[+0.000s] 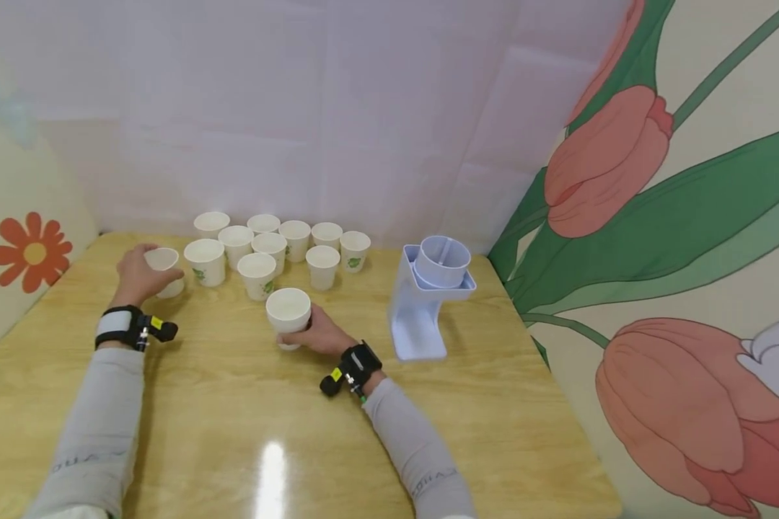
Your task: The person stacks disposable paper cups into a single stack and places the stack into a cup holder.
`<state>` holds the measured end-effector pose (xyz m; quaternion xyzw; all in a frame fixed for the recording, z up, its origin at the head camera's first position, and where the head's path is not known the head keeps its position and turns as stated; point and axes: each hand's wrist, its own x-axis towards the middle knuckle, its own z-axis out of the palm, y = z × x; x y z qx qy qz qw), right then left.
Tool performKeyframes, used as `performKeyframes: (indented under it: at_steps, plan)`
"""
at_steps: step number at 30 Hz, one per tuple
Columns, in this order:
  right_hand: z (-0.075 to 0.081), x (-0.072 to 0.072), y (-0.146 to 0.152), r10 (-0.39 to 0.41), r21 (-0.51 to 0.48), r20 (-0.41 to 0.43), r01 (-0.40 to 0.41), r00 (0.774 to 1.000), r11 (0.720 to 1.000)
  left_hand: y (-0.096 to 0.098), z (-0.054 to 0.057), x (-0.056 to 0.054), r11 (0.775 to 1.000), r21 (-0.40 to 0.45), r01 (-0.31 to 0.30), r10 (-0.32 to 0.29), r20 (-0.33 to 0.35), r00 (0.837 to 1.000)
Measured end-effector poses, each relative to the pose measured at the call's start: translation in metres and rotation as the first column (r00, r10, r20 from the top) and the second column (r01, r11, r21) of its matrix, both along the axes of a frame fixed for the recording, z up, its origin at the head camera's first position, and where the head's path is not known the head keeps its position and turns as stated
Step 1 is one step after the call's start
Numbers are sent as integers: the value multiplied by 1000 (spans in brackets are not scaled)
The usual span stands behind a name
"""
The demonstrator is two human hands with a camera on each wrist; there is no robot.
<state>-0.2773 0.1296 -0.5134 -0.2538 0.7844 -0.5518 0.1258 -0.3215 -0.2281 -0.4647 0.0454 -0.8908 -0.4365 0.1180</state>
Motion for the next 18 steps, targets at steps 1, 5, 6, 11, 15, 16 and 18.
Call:
performKeyframes:
  at_steps: [1, 5, 6, 11, 15, 16, 18]
  plan:
    - [0, 1, -1, 2, 2, -2, -2, 1000, 1000, -2, 0, 2, 1000, 4, 2, -2, 7, 1000]
    - [0, 2, -2, -3, 2, -11, 3, 1000, 1000, -8, 1, 6, 999, 13, 36, -37, 31, 999]
    - [0, 2, -2, -7, 6, -13, 7, 1000, 1000, -10, 2, 6, 999, 14, 51, -52, 41, 998]
    - [1, 1, -1, 1, 17, -14, 0, 1000, 1000, -23, 13, 15, 992, 18, 124, -125, 113, 986]
    - [3, 1, -1, -11, 6, -13, 11, 1000, 1000, -30, 27, 23, 985, -1, 170, -168, 155, 974]
    - [3, 1, -1, -14, 3, -11, 14, 1000, 1000, -30, 31, 24, 983, -4, 182, -179, 156, 971]
    - [1, 2, -2, -17, 7, -5, 17, 1000, 1000, -28, 38, 26, 980, -20, 196, -192, 136, 972]
